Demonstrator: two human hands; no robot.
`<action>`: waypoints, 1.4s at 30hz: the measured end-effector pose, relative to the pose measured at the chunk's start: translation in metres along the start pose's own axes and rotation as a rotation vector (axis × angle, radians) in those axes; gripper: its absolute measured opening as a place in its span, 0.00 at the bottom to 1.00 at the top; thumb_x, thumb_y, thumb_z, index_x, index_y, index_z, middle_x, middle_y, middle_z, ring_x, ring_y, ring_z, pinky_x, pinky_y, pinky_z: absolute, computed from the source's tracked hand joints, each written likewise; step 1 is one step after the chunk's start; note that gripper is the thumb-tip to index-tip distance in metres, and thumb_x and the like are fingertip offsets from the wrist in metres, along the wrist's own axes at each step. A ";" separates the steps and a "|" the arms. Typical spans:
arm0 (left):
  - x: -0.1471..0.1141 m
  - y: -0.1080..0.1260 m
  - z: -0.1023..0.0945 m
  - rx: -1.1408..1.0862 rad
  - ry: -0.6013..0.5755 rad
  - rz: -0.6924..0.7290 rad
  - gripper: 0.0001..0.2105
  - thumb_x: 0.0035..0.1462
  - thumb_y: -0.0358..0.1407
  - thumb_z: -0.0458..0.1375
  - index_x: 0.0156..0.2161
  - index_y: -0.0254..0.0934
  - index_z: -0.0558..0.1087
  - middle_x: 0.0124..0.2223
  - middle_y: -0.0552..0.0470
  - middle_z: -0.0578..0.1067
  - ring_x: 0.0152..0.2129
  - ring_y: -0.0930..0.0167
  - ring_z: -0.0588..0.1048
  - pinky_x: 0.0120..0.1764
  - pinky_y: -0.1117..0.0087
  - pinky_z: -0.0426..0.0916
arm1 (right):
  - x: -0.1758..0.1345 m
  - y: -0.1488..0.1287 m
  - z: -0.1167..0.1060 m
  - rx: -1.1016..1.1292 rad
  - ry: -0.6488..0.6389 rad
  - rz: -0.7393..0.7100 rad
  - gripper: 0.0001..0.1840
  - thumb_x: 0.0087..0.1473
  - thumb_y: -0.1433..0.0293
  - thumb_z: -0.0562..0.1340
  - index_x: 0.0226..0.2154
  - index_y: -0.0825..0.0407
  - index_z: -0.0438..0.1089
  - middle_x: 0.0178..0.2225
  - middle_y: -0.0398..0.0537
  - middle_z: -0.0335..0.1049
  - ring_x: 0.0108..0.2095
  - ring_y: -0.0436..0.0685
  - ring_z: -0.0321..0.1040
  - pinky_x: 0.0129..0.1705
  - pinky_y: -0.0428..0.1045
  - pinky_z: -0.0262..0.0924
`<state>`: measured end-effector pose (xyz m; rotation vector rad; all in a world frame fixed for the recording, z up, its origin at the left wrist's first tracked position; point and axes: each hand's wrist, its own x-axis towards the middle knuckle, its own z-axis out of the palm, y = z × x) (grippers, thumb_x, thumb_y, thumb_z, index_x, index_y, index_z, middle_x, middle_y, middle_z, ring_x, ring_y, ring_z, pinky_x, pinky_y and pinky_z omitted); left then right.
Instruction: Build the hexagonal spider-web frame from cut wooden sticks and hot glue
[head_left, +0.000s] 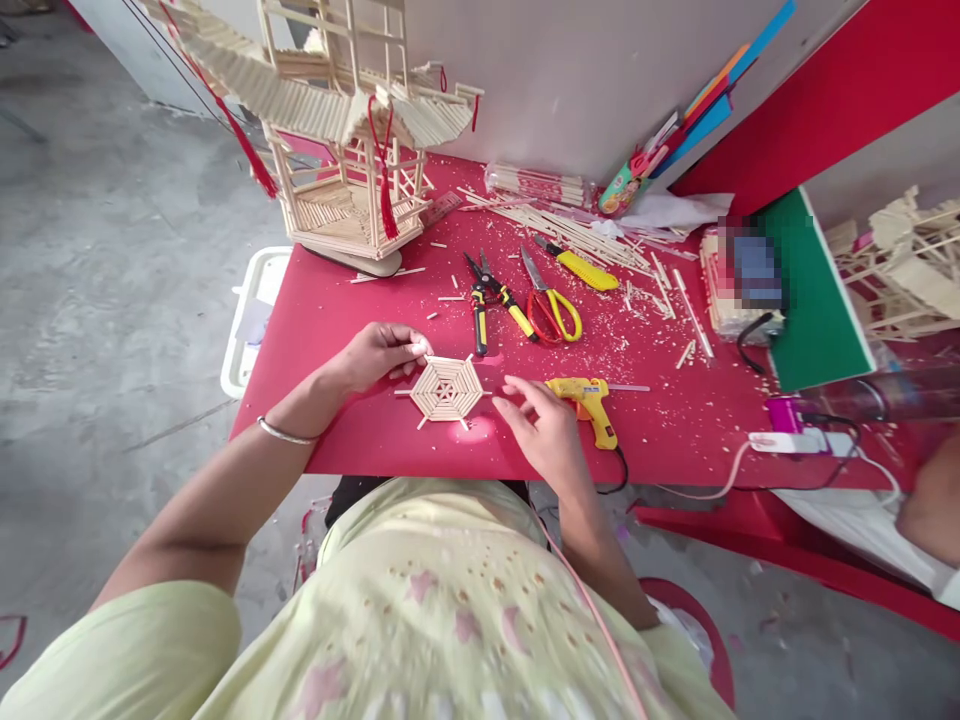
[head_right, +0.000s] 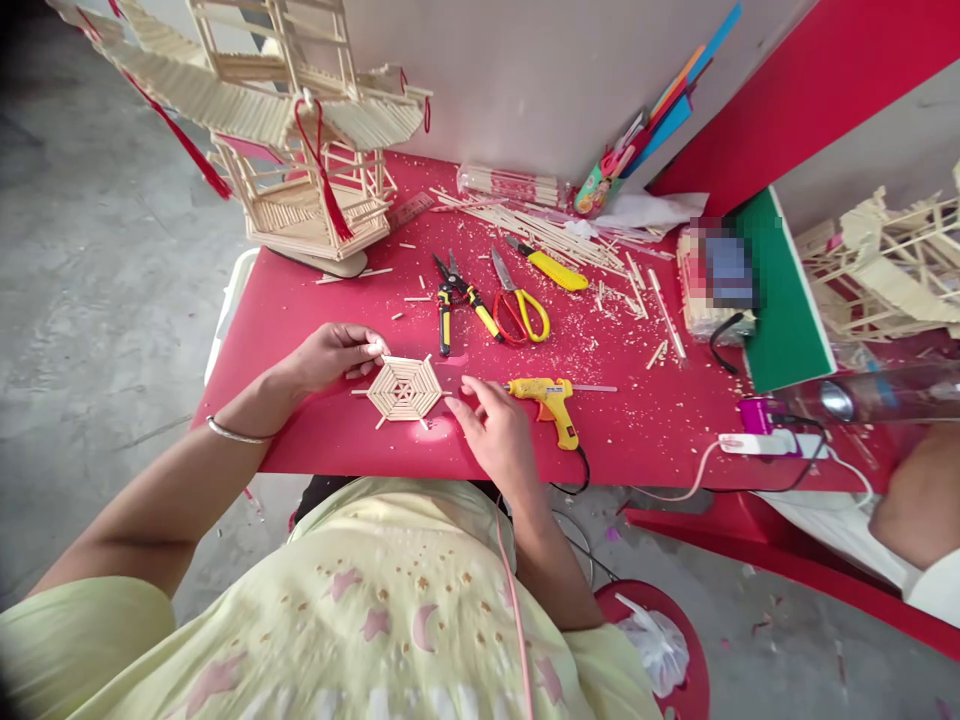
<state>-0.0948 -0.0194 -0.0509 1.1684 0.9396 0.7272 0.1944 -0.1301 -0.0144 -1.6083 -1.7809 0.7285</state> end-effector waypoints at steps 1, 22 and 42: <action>0.000 0.000 0.000 -0.003 0.005 0.005 0.17 0.55 0.47 0.70 0.32 0.32 0.79 0.22 0.53 0.71 0.16 0.80 0.63 0.19 0.78 0.55 | 0.007 0.000 0.009 0.026 -0.017 0.012 0.26 0.64 0.52 0.63 0.57 0.51 0.74 0.50 0.53 0.80 0.30 0.53 0.73 0.40 0.50 0.69; 0.000 0.002 0.002 0.078 0.050 -0.030 0.17 0.51 0.45 0.72 0.36 0.31 0.81 0.22 0.53 0.73 0.15 0.80 0.65 0.19 0.78 0.59 | 0.025 0.012 0.046 0.341 -0.131 0.126 0.20 0.60 0.51 0.66 0.41 0.50 0.80 0.34 0.47 0.82 0.33 0.56 0.76 0.34 0.47 0.64; 0.000 0.006 0.004 0.144 0.069 -0.030 0.15 0.50 0.43 0.72 0.35 0.31 0.81 0.21 0.53 0.73 0.14 0.79 0.66 0.19 0.77 0.60 | 0.025 0.007 0.043 0.313 -0.128 0.118 0.17 0.62 0.54 0.64 0.40 0.49 0.80 0.35 0.46 0.82 0.32 0.55 0.76 0.35 0.47 0.64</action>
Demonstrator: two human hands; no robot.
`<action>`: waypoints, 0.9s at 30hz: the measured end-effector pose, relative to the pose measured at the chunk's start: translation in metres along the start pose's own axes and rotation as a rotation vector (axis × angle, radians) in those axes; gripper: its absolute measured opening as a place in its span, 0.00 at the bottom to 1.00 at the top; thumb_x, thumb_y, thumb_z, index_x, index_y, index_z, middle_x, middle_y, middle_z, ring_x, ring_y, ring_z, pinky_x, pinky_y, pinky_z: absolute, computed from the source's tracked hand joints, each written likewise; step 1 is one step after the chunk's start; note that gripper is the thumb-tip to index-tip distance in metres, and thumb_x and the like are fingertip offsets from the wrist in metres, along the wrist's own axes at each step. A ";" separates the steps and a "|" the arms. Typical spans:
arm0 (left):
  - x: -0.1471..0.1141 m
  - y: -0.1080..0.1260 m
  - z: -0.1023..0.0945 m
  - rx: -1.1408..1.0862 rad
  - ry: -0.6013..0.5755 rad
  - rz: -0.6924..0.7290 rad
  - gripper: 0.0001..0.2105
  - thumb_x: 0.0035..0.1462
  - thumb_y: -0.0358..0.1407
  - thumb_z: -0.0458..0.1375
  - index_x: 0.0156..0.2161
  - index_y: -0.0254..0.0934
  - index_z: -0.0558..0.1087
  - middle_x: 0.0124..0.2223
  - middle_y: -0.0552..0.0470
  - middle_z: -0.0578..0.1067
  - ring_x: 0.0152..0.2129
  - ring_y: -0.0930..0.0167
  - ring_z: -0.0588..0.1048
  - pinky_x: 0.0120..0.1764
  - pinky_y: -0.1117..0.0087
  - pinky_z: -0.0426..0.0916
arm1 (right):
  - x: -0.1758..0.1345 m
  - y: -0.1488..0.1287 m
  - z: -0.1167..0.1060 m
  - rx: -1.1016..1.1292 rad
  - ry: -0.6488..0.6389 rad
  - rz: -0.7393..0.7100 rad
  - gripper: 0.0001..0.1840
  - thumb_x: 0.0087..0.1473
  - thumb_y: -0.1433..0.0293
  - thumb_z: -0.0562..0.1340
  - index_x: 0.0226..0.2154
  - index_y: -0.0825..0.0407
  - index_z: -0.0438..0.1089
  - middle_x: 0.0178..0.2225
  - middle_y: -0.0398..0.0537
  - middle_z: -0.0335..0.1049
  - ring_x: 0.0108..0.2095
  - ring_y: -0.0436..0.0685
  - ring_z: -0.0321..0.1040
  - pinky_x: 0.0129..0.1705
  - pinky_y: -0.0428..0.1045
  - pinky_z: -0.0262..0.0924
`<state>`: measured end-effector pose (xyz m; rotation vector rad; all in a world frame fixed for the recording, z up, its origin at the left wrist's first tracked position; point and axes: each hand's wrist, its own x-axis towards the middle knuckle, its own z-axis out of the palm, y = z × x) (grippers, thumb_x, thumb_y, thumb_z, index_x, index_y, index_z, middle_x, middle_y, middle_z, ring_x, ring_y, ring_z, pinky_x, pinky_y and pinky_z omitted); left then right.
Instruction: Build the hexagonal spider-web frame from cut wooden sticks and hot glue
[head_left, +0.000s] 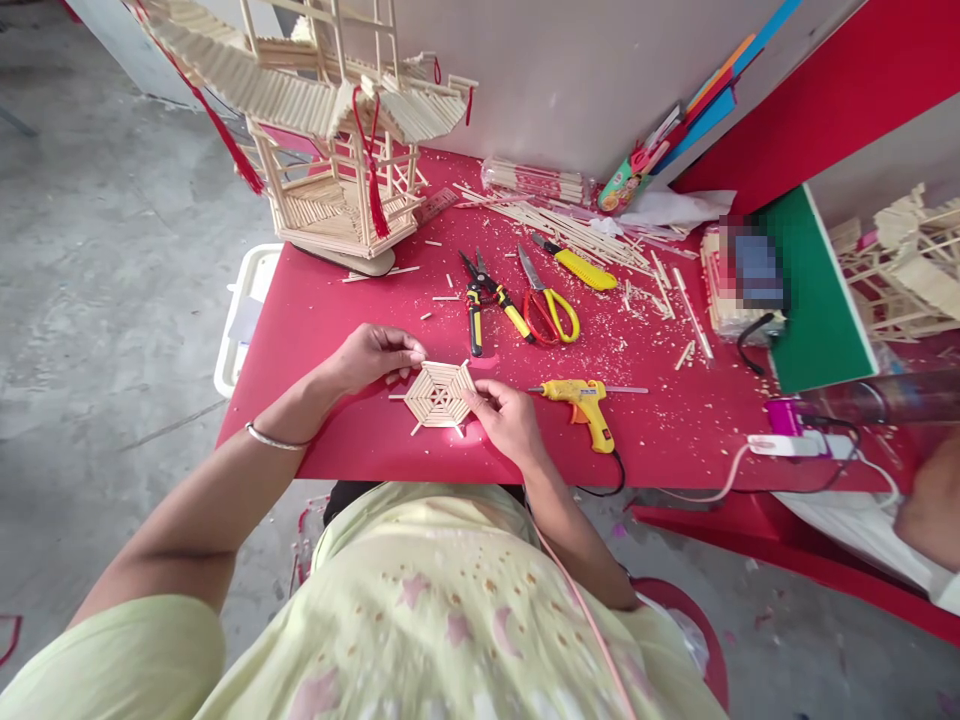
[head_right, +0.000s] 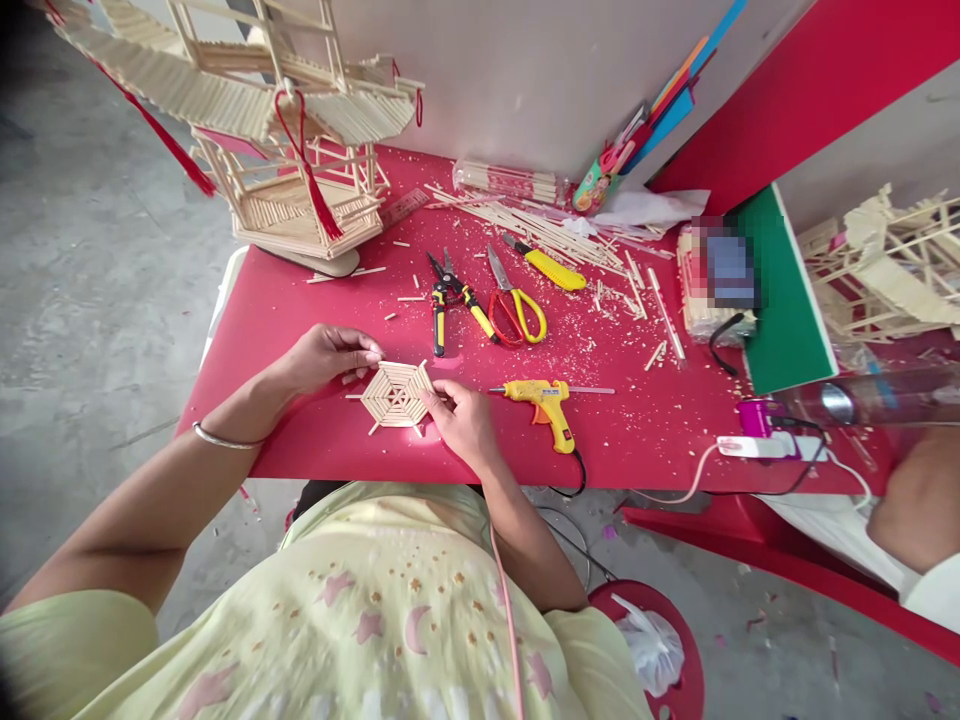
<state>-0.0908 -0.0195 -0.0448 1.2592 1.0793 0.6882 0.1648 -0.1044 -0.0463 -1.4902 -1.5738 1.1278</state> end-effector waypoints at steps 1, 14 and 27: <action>0.000 0.001 0.000 0.002 -0.002 0.000 0.15 0.50 0.43 0.72 0.35 0.31 0.81 0.21 0.53 0.73 0.14 0.79 0.66 0.19 0.77 0.60 | 0.000 0.000 0.000 -0.004 0.000 0.001 0.17 0.62 0.54 0.64 0.40 0.49 0.80 0.35 0.46 0.82 0.32 0.55 0.76 0.35 0.47 0.64; 0.000 0.001 0.006 -0.169 0.080 -0.011 0.23 0.51 0.49 0.72 0.45 0.32 0.80 0.29 0.49 0.78 0.17 0.78 0.67 0.18 0.76 0.58 | -0.002 -0.002 0.001 0.027 0.077 0.022 0.19 0.61 0.52 0.64 0.38 0.50 0.80 0.33 0.46 0.82 0.32 0.56 0.75 0.35 0.47 0.65; -0.006 0.020 0.002 0.118 -0.157 0.054 0.26 0.57 0.58 0.64 0.39 0.33 0.84 0.40 0.41 0.80 0.29 0.72 0.73 0.29 0.73 0.68 | -0.006 0.000 0.001 0.095 0.149 0.060 0.21 0.59 0.50 0.65 0.38 0.50 0.80 0.28 0.45 0.79 0.28 0.54 0.72 0.31 0.46 0.63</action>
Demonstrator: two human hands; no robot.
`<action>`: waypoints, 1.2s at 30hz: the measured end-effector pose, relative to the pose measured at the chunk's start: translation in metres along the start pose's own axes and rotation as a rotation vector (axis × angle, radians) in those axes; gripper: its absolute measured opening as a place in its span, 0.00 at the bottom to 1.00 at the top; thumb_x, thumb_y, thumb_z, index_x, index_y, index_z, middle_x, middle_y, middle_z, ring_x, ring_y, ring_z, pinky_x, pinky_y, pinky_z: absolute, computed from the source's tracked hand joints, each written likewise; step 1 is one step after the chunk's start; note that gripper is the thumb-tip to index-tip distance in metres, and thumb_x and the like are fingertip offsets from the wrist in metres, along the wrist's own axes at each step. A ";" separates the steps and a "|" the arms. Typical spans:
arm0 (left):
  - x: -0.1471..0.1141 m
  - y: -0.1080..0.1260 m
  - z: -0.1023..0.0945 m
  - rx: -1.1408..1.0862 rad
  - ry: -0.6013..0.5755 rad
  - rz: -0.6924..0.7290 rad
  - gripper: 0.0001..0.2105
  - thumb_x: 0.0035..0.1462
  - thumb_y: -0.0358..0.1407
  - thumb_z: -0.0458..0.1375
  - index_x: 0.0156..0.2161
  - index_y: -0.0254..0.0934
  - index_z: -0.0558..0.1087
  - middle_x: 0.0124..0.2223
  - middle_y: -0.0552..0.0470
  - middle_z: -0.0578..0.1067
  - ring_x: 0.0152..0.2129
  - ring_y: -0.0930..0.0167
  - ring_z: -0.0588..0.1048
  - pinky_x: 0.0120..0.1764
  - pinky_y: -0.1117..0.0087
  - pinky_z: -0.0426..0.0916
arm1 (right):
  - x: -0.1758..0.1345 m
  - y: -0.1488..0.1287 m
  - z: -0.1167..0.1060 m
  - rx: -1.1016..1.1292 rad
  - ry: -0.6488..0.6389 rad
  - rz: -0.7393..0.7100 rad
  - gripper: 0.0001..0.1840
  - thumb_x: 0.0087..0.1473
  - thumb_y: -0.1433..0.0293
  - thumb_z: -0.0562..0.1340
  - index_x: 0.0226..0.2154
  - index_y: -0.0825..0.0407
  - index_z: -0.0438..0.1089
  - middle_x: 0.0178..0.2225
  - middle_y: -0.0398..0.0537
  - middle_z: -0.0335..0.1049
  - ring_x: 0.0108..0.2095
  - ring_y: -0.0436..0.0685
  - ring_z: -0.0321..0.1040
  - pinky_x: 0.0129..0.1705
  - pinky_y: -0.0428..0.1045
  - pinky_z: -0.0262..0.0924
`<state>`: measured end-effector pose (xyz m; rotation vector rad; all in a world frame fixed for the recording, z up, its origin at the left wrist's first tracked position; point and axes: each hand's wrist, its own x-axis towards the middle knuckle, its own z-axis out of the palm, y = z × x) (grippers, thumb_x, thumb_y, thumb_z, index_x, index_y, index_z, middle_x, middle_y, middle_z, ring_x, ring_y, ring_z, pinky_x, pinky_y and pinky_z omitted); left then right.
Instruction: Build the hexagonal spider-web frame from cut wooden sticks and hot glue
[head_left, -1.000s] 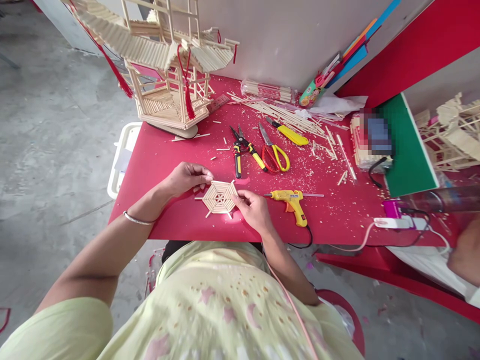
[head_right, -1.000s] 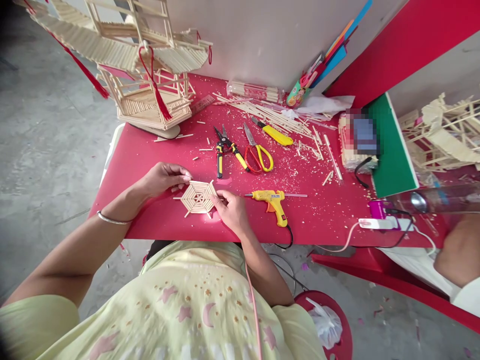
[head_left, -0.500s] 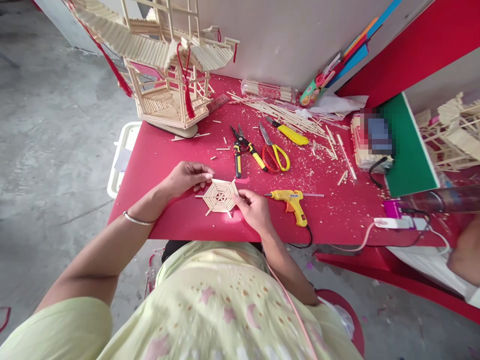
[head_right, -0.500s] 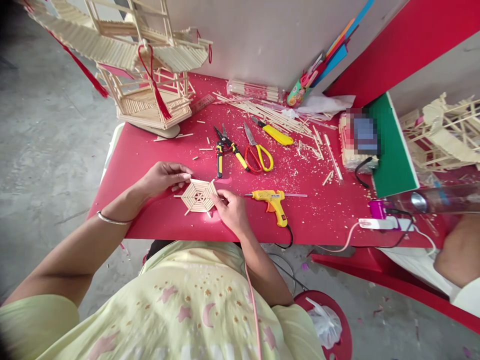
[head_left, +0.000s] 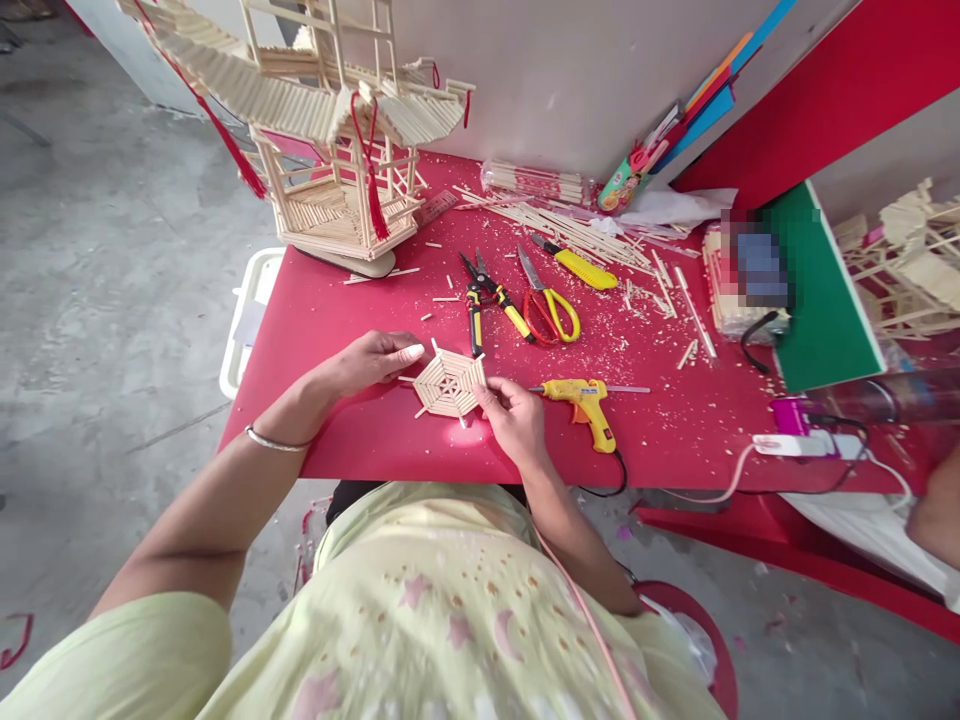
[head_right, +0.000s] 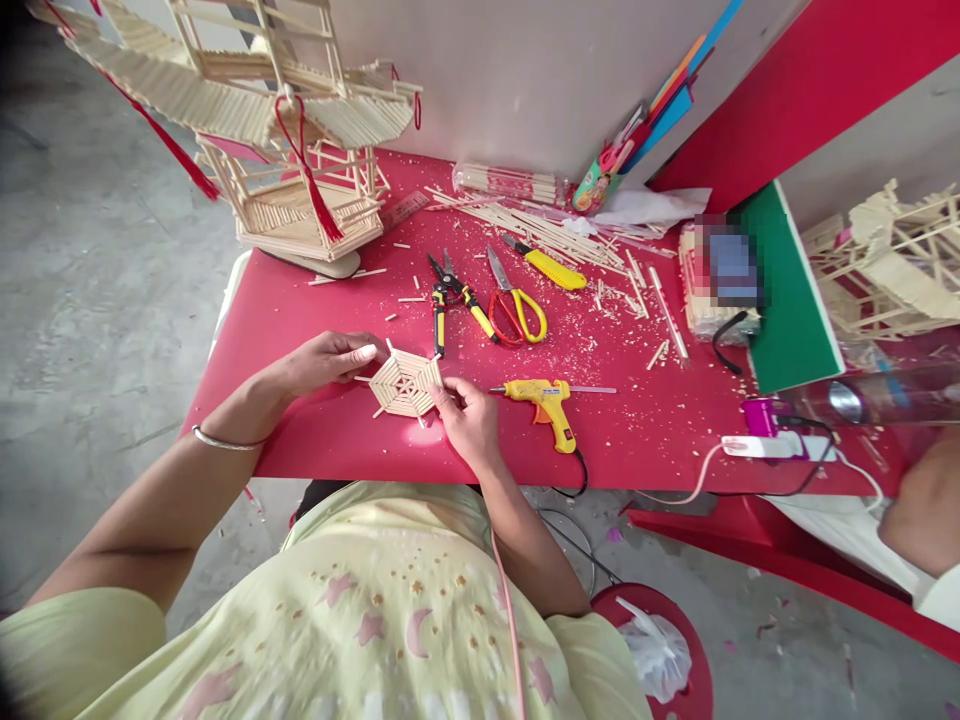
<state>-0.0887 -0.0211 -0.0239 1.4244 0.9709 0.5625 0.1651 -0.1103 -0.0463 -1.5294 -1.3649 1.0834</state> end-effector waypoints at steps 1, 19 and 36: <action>0.000 0.000 -0.001 0.013 -0.026 0.013 0.25 0.57 0.57 0.65 0.38 0.33 0.84 0.41 0.41 0.80 0.32 0.70 0.75 0.34 0.71 0.71 | 0.000 0.000 0.000 0.003 -0.001 -0.002 0.21 0.59 0.50 0.65 0.37 0.50 0.80 0.28 0.45 0.79 0.28 0.54 0.72 0.31 0.46 0.63; -0.003 -0.010 -0.010 0.392 0.392 0.038 0.21 0.62 0.49 0.58 0.24 0.37 0.63 0.23 0.57 0.58 0.22 0.76 0.57 0.26 0.73 0.53 | -0.012 0.006 0.007 -0.010 0.054 -0.001 0.24 0.62 0.50 0.64 0.51 0.48 0.78 0.36 0.49 0.83 0.31 0.58 0.78 0.33 0.49 0.70; 0.005 -0.029 -0.020 0.505 0.712 0.137 0.14 0.55 0.37 0.62 0.47 0.37 0.79 0.43 0.48 0.79 0.27 0.74 0.71 0.34 0.73 0.66 | -0.027 -0.035 -0.048 -0.659 -0.054 -0.344 0.18 0.69 0.60 0.59 0.54 0.48 0.77 0.43 0.53 0.82 0.41 0.61 0.80 0.43 0.53 0.69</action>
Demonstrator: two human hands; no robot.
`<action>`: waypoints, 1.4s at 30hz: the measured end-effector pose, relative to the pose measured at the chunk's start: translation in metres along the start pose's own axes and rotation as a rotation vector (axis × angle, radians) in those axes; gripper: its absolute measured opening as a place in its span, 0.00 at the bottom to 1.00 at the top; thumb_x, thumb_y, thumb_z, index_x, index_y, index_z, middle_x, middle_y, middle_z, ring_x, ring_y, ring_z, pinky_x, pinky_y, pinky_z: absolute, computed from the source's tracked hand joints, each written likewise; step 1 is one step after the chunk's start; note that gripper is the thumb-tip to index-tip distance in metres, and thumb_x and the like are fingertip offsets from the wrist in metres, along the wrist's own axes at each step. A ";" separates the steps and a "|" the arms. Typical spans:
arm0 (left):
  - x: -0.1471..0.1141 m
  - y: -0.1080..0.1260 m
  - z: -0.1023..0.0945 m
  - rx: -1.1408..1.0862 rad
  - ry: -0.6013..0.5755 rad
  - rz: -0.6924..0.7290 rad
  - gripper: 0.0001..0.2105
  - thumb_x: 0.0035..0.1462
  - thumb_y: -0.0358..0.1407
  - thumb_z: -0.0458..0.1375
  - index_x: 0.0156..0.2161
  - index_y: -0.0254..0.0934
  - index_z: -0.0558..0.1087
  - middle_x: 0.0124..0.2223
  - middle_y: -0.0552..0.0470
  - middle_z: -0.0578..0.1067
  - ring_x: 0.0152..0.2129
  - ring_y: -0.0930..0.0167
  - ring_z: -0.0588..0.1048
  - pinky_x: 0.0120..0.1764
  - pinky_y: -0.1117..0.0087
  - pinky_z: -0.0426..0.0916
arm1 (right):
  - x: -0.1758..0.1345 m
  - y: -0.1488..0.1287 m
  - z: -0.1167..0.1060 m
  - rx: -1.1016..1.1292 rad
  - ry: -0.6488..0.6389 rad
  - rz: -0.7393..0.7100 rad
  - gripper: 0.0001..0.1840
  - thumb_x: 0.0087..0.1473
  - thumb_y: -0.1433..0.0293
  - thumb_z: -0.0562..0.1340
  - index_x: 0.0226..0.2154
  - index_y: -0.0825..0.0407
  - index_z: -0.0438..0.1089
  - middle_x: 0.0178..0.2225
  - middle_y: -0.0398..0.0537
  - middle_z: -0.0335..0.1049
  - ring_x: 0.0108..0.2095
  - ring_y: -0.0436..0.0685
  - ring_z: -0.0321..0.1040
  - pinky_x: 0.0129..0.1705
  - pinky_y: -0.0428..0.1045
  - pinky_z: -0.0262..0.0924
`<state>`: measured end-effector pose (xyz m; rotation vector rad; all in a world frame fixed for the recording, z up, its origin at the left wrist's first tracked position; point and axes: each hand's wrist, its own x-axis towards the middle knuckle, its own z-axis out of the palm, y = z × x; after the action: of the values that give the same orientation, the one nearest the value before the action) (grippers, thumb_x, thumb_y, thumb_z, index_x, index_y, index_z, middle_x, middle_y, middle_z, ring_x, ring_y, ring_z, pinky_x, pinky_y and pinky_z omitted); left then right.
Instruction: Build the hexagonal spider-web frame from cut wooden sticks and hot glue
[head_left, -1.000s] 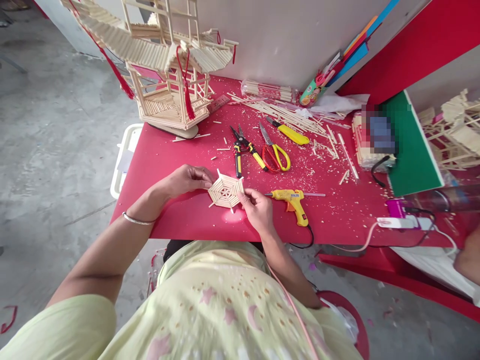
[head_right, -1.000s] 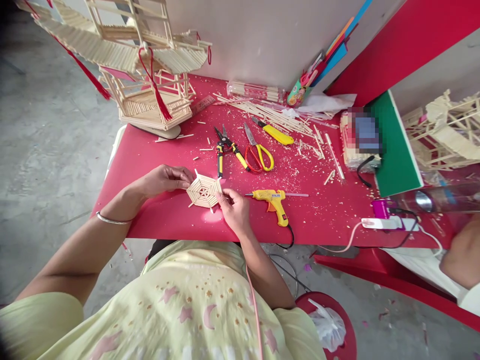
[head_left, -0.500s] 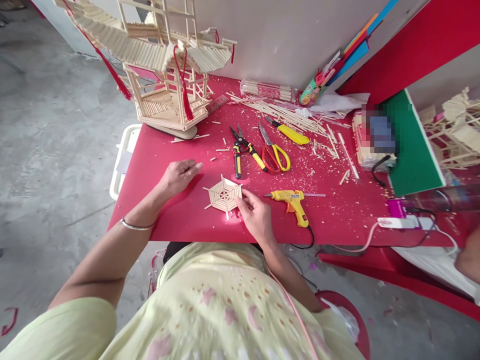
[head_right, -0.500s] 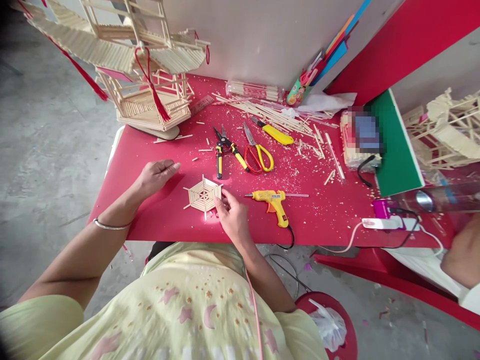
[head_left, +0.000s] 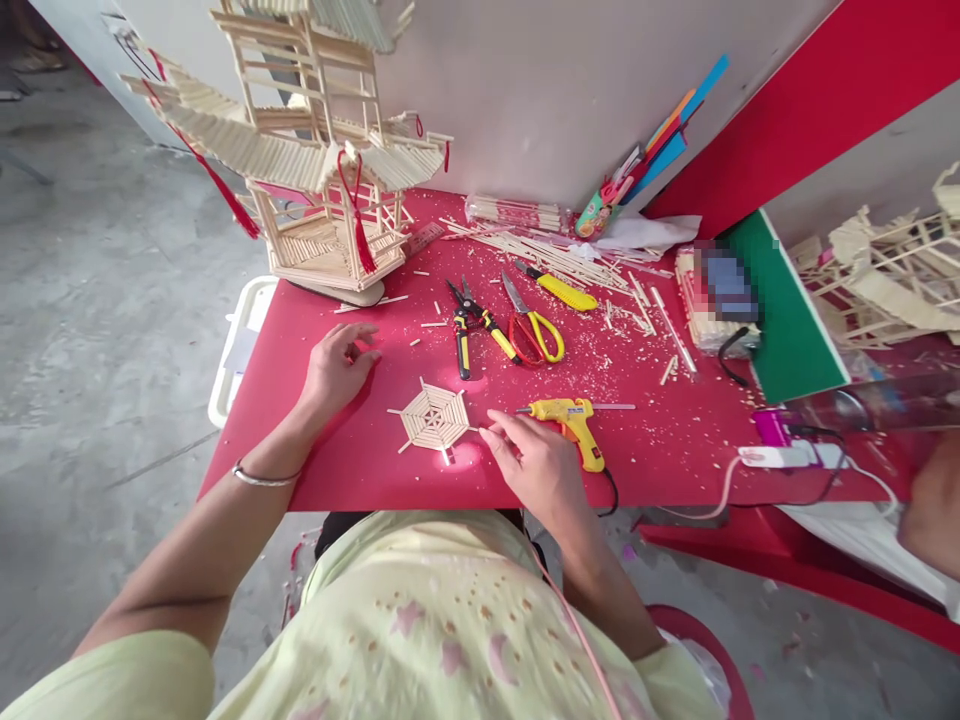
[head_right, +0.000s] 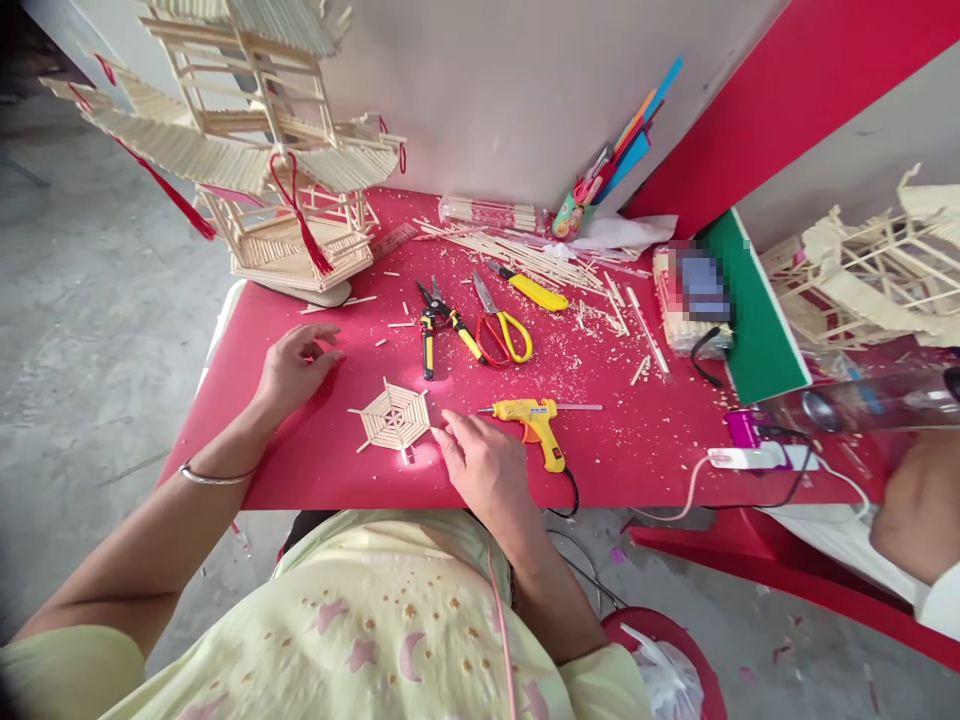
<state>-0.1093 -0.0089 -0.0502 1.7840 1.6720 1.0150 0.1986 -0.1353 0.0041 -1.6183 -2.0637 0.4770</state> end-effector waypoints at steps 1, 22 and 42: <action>0.000 0.000 -0.001 -0.008 -0.020 -0.049 0.11 0.56 0.38 0.62 0.43 0.37 0.79 0.37 0.51 0.79 0.26 0.74 0.70 0.32 0.73 0.64 | 0.002 0.003 -0.004 -0.003 0.004 -0.014 0.17 0.69 0.61 0.59 0.53 0.49 0.77 0.43 0.53 0.82 0.41 0.61 0.80 0.44 0.53 0.69; 0.039 -0.004 -0.002 0.530 0.127 -0.120 0.11 0.60 0.39 0.57 0.40 0.41 0.82 0.40 0.47 0.82 0.38 0.62 0.78 0.29 0.67 0.56 | 0.152 0.007 -0.027 0.028 -0.501 -0.310 0.10 0.65 0.67 0.63 0.44 0.45 0.81 0.43 0.44 0.82 0.41 0.54 0.78 0.45 0.49 0.67; 0.027 0.009 -0.015 0.432 0.033 0.299 0.14 0.67 0.43 0.56 0.47 0.41 0.82 0.48 0.44 0.82 0.43 0.61 0.78 0.34 0.65 0.64 | 0.245 -0.030 0.065 -0.233 -0.409 -0.354 0.08 0.68 0.67 0.60 0.43 0.51 0.75 0.43 0.51 0.77 0.45 0.58 0.71 0.46 0.50 0.60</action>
<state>-0.1163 0.0147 -0.0292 2.3641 1.7804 0.8475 0.0908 0.0958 0.0035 -1.3062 -2.7338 0.4851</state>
